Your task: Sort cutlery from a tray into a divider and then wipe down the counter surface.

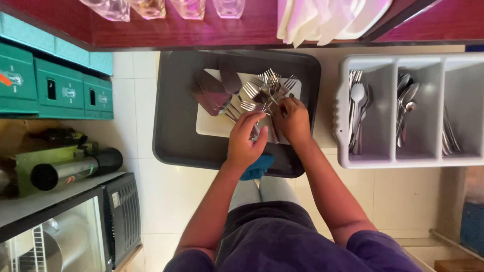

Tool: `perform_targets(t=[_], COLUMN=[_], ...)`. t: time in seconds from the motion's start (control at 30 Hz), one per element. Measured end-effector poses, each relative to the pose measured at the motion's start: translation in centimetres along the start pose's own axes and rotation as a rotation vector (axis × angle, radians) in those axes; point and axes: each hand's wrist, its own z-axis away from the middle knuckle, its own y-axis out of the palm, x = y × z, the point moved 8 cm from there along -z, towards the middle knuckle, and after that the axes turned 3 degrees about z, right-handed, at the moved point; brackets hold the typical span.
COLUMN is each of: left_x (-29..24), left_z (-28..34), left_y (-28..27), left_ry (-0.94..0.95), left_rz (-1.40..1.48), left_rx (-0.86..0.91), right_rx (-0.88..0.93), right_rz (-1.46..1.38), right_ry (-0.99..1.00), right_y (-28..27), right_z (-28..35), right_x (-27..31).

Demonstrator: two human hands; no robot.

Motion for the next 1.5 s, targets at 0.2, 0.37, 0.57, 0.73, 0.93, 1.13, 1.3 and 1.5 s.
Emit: perform_targets(t=[0.2,0.37,0.57,0.73,0.93,1.13,1.3,1.5], left_x=[-3.2,-7.2,-10.4,-12.3,-12.5,-11.9,-12.8,-13.5], left_z=[-0.4,-0.7,-0.9,-0.6,-0.2,-0.5,-1.5,-1.9], left_y=[0.0,2.8,9.9,15.7,19.9,20.5,18.9,15.3], left_ry=[0.108,0.210,0.239,0.352,0.255,0.169,0.226,0.232], left_rz=[-0.031,-0.047,0.039,0.021,0.058,0.024,-0.038,-0.075], left_rx=[-0.002,0.083,0.222,0.234,0.210,0.185,0.094,0.030], right_rx=[-0.027,-0.143,-0.263,-0.338,-0.279,-0.159,-0.077,-0.118], right_rz=[-0.155,-0.165,-0.089,-0.061,-0.045,-0.091,0.005,-0.157], right_ry=[0.109,0.139,0.269,0.236,0.214,0.275,0.157,0.022], right_y=[-5.2,-12.3,-20.1,-23.8,-23.6,-22.1,-23.0,-24.7], right_z=[-0.4,1.6,4.6,5.9,5.8,4.8,3.8,2.3], right_x=[4.2,6.6,3.1,-2.7,-8.3,-9.2,-6.1,-0.9])
